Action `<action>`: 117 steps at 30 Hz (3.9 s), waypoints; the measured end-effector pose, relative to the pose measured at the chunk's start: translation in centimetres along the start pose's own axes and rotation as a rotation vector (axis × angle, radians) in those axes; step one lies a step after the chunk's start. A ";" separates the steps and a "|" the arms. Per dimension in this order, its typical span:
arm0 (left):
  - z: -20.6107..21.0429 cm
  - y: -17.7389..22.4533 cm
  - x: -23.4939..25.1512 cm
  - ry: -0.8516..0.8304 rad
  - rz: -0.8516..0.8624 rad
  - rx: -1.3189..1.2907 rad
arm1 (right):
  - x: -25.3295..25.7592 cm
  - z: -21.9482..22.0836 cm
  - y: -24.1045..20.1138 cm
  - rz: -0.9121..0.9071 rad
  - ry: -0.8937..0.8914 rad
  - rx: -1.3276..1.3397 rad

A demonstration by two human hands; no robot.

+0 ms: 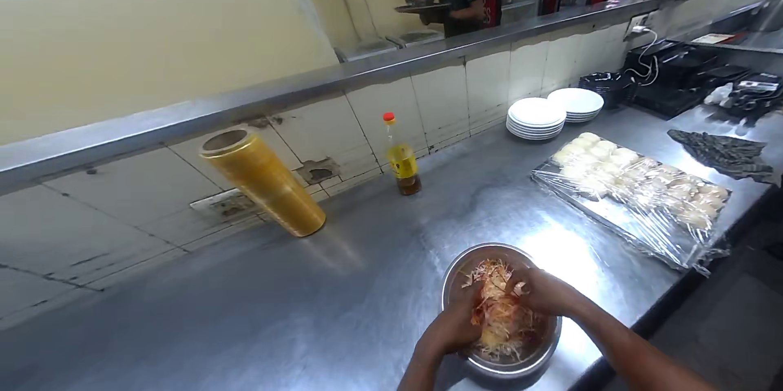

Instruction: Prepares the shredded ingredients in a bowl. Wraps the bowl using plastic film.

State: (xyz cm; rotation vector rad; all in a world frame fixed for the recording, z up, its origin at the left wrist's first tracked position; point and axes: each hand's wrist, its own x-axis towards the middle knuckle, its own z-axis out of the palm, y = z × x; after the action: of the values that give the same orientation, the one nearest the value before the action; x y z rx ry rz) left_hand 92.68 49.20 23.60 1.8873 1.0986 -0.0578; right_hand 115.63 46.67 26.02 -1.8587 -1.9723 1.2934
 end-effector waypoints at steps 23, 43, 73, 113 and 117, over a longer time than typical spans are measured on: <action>-0.6 6.6 -2.4 0.674 0.261 -0.065 | -2.1 -1.6 -3.5 -0.127 0.134 -0.005; -1.1 0.6 4.1 0.337 0.055 -0.265 | 4.2 -0.6 -0.8 -0.087 0.018 0.066; 0.0 3.0 1.2 0.287 -0.037 0.071 | 1.0 0.2 -0.2 -0.049 0.033 -0.041; -2.2 2.7 -1.4 0.210 -0.103 -0.029 | 1.5 0.2 -1.1 -0.131 0.186 0.032; 0.0 1.3 2.8 0.092 -0.284 0.035 | 6.2 2.5 1.0 0.011 0.004 -0.082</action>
State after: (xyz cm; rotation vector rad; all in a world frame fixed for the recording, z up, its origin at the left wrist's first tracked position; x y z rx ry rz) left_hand 95.21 50.80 23.24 1.7668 1.4317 -0.1529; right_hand 113.40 50.73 21.07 -1.9089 -2.0461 1.2281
